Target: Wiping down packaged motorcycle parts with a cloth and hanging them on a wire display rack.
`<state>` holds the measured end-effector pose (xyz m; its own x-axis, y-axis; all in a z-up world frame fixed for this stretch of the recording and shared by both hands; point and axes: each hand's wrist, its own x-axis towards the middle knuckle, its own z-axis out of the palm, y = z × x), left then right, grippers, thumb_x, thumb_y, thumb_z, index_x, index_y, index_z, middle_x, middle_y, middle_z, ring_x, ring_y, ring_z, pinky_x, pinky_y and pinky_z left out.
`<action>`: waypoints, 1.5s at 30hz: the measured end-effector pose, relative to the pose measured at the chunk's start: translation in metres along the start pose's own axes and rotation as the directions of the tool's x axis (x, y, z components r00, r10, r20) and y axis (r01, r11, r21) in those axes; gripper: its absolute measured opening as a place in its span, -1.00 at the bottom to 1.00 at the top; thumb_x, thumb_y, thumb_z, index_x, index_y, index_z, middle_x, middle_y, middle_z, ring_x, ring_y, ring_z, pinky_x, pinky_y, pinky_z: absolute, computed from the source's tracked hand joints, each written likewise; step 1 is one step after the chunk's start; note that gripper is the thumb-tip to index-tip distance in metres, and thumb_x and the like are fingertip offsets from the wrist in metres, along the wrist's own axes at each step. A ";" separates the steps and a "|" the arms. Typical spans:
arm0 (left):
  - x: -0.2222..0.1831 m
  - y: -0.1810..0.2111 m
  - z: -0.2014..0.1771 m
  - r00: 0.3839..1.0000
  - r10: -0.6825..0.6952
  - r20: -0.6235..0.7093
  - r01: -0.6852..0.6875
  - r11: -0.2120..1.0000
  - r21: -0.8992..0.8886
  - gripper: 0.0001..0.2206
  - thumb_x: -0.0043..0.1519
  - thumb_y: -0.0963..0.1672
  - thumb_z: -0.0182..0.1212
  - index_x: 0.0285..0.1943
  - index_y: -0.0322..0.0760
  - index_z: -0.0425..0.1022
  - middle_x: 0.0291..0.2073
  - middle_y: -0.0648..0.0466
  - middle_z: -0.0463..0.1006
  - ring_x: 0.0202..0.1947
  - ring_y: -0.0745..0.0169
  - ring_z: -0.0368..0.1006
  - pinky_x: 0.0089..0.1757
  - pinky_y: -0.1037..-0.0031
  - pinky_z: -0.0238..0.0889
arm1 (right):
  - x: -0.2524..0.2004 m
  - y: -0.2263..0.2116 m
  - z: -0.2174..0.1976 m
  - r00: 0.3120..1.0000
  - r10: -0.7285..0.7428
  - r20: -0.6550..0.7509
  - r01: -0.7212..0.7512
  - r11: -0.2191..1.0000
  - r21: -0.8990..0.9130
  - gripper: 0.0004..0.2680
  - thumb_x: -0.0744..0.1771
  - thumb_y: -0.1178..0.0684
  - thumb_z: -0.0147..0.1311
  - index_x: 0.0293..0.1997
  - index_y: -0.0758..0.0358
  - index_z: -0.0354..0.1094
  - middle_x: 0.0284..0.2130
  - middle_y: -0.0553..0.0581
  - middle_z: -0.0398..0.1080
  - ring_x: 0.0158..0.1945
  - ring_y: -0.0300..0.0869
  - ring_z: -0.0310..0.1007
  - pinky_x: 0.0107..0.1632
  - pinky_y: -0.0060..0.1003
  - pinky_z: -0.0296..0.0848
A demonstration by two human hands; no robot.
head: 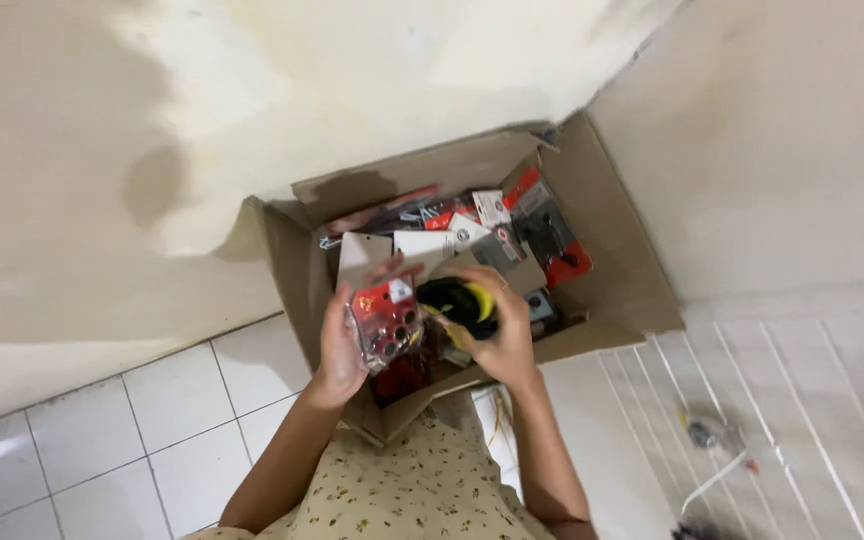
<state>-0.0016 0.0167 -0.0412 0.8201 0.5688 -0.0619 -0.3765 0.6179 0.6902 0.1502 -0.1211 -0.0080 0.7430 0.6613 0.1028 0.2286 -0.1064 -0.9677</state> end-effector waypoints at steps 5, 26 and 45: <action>0.003 0.006 0.001 0.996 -0.087 -0.037 0.085 0.996 -0.034 -0.26 0.35 0.18 -0.30 0.54 -0.41 0.12 0.39 -0.19 0.34 0.31 -0.04 0.35 0.26 0.18 0.20 | 0.035 -0.021 0.027 0.787 -0.452 0.420 0.588 0.756 -0.288 -0.56 0.11 0.25 0.38 0.08 0.22 0.42 0.02 0.19 0.46 0.19 0.09 0.40 0.27 -0.02 0.32; 0.000 -0.030 -0.039 0.998 0.020 -0.059 -0.024 0.997 -0.072 -0.25 0.39 0.19 -0.38 0.58 -0.42 0.06 0.36 -0.24 0.34 0.30 -0.11 0.34 0.27 0.12 0.17 | 0.017 -0.009 0.080 0.659 -0.532 0.532 0.702 0.689 -0.182 -0.59 0.04 0.24 0.38 -0.07 0.12 0.52 -0.13 0.07 0.57 0.02 -0.05 0.50 0.16 0.01 0.35; 0.000 -0.015 -0.029 0.980 0.106 -0.168 -0.101 0.994 0.040 -0.20 0.36 0.23 -0.34 0.59 -0.41 0.06 0.46 -0.20 0.25 0.47 -0.07 0.17 0.39 0.19 -0.02 | -0.019 -0.016 0.076 0.772 -0.345 0.533 0.573 0.742 -0.349 -0.63 0.08 0.30 0.34 -0.06 0.27 0.49 -0.11 0.17 0.54 0.00 -0.05 0.55 0.08 -0.12 0.52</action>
<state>-0.0081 0.0230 -0.0728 0.6912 0.7144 -0.1085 -0.4401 0.5353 0.7210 0.0846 -0.0752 -0.0125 0.1593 0.9435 0.2907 0.8146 0.0407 -0.5786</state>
